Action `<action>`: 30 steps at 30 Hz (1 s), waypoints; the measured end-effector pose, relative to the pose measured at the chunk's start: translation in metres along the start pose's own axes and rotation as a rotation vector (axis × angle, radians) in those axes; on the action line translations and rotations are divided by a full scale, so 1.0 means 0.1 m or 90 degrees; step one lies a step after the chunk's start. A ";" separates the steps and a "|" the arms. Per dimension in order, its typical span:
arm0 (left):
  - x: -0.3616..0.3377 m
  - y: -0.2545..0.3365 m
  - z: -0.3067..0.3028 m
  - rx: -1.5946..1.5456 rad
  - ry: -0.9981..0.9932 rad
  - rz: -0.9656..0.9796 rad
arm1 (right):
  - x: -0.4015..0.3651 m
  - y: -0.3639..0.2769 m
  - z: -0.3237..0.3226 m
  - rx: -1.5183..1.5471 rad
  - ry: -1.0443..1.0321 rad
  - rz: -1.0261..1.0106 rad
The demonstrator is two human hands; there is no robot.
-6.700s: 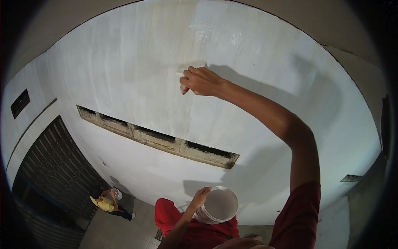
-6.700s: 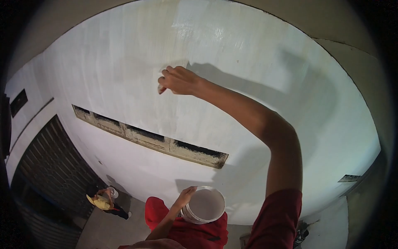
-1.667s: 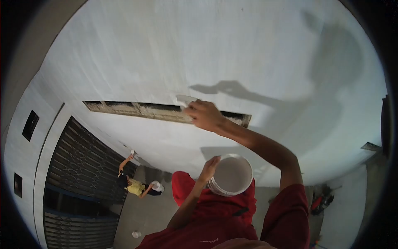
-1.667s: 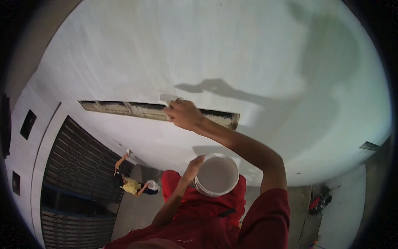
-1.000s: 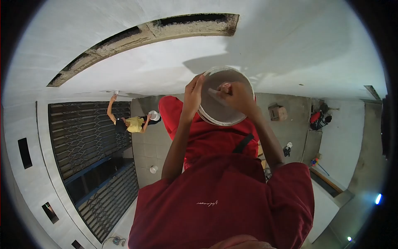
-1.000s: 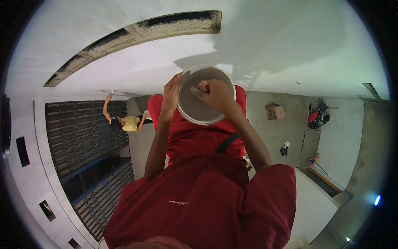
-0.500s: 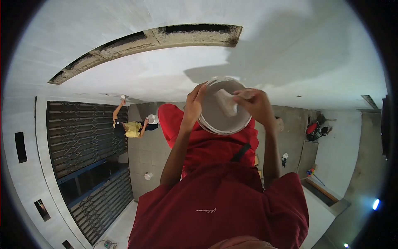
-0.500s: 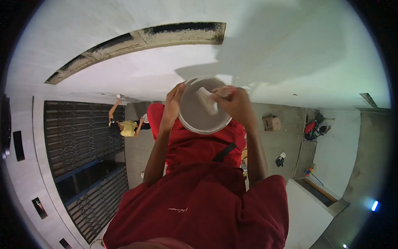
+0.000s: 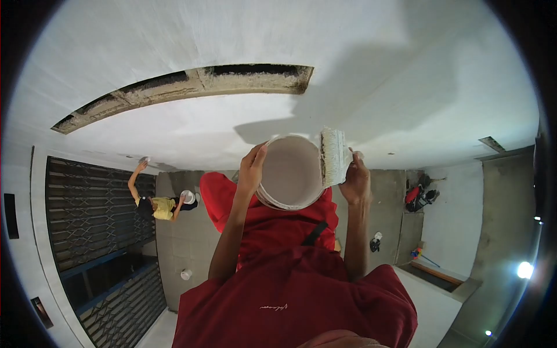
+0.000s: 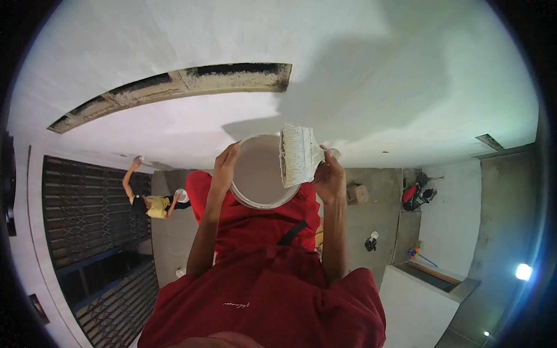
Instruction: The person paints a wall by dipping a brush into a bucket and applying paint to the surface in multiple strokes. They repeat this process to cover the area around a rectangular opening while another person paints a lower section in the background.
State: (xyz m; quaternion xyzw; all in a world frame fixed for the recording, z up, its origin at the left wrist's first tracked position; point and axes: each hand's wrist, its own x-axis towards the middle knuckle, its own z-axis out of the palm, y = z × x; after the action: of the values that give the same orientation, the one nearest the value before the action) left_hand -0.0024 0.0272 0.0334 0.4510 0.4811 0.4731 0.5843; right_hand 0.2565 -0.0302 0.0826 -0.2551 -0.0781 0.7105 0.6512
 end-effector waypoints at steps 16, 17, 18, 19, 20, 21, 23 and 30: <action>0.03 -0.06 -0.08 0.004 0.003 -0.008 | 0.46 0.78 0.52 -1.115 -0.091 -0.208; 0.07 -0.08 -0.09 0.016 0.014 0.010 | 0.51 0.82 0.54 -1.128 -0.089 -0.182; 0.05 -0.15 -0.09 0.029 0.024 0.024 | 0.54 0.85 0.54 -1.139 -0.084 -0.152; 0.08 -0.19 -0.08 0.040 0.031 0.040 | 0.61 0.89 0.43 -1.153 -0.120 -0.152; 0.12 -0.15 -0.07 0.036 0.033 0.047 | 0.69 0.93 0.29 -1.168 -0.156 -0.153; 0.09 -0.12 -0.08 0.032 0.035 0.045 | 0.71 0.97 0.14 -1.182 -0.189 -0.143; 0.02 -0.06 -0.07 0.020 0.029 0.031 | 0.68 0.96 0.22 -1.179 -0.170 -0.149; 0.04 -0.07 -0.09 0.038 0.048 0.002 | 0.31 0.20 0.57 -0.881 -0.044 -0.108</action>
State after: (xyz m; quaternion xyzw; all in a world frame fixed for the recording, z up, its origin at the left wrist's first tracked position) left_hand -0.0098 0.0305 0.0254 0.4507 0.5158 0.4762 0.5514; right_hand 0.2116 0.0097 0.1141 -0.5814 -0.5531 0.4518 0.3897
